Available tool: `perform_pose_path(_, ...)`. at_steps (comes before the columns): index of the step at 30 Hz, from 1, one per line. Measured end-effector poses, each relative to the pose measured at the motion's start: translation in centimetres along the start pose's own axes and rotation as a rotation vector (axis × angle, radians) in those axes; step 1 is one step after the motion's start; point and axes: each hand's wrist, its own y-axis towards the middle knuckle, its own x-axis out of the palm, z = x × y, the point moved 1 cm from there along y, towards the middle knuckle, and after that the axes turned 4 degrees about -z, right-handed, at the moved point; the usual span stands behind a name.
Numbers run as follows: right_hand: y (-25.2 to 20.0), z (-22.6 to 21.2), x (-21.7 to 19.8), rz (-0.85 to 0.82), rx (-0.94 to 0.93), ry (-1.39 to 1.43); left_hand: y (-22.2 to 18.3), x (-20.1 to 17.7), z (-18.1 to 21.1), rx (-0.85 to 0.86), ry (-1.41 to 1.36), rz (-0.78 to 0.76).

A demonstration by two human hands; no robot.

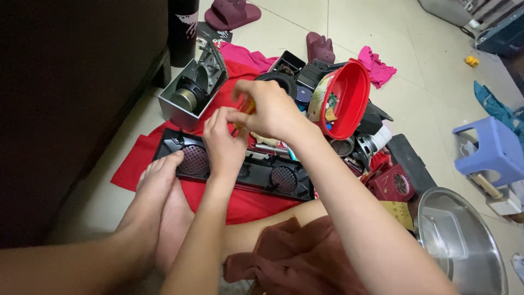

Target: Cleaning the housing and mesh of a portable speaker using a screwdriver and a toothbrush.

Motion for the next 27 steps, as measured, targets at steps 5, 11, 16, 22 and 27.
perform_pose_path(5, -0.1, -0.5, 0.3, 0.083, 0.244, -0.041, 0.1, 0.2, 0.0, -0.02, 0.039, 0.059)
perform_pose_path(11, 1.0, 0.9, 1.1, 0.004, -0.007, -0.073, -0.2, -1.0, 0.6, -0.021, -0.106, -0.038)
perform_pose_path(16, 0.3, 0.2, 0.3, -0.01, -0.17, -0.072, -0.7, -0.2, -0.3, 0.005, -0.129, -0.063)
perform_pose_path(22, -0.1, -0.2, 0.2, 0.12, 0.193, -0.039, -0.5, -0.1, 0.2, -0.026, -0.051, 0.038)
perform_pose_path(27, 0.1, 0.7, 0.6, 0.11, 0.14, -0.073, -0.4, -0.6, 0.8, 0.0, -0.167, -0.038)
